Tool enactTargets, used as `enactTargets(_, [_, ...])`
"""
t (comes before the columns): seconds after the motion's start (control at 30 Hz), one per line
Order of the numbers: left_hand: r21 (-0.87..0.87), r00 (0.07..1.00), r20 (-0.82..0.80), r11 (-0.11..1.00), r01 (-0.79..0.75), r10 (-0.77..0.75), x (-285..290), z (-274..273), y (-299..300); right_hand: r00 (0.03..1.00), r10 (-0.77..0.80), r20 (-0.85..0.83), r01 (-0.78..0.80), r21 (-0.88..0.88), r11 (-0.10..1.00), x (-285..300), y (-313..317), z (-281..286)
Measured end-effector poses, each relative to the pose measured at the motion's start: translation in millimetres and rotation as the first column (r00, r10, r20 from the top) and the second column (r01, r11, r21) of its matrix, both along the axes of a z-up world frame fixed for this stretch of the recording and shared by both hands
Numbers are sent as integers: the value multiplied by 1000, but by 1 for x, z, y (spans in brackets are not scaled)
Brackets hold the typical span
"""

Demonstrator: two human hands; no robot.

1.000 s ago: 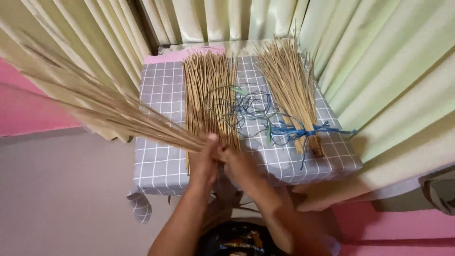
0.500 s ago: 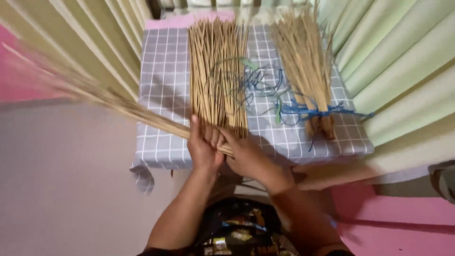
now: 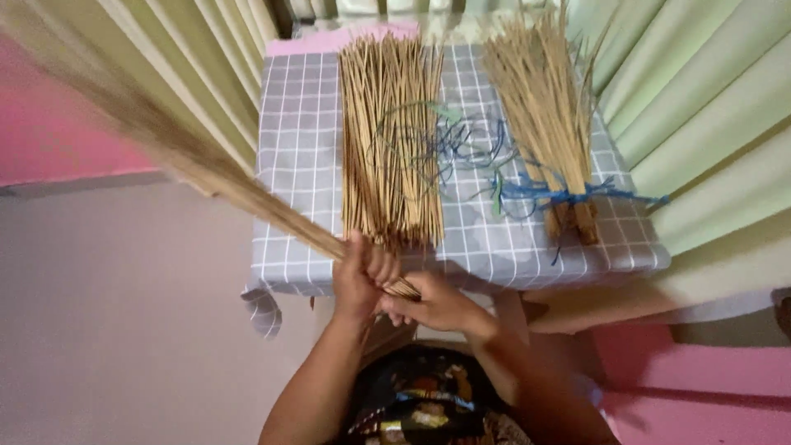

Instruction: Assembling broom bundles by grouping wooden sticks and tying them with string.

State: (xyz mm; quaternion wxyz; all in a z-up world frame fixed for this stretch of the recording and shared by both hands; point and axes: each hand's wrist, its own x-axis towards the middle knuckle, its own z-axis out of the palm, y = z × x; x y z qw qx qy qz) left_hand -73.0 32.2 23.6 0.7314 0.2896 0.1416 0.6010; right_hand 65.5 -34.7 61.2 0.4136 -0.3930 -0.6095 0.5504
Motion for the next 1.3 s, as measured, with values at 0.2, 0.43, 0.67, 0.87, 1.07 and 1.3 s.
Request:
enactTargets(0.2, [131,934,-187,935,330,-304,9,-6,6,887,139,-440,-271,-255,928,-8,-11,-56])
enactTargets(0.43, [359,331,-872,931,-68,360,-49,64,61,841,-333,-427,225,-284,932,85,42,-117])
enactTargets(0.67, [286,-337,-895,955,72,293,-56,7,134,734,-466,-494,279,-406,870,113,75,-102])
enactTargets(0.87, [287,-276,-916,956,57,292,-56,9,123,720,-410,-560,258,-333,907,117,73,-114])
enactTargets(1.07, [232,-265,-937,973,8,226,-58,5,125,741,-403,-537,238,-351,906,117,75,-114])
enactTargets(1.3, [131,-101,-987,991,-28,128,-71,21,111,749,-373,-547,212,-336,918,117,75,-113])
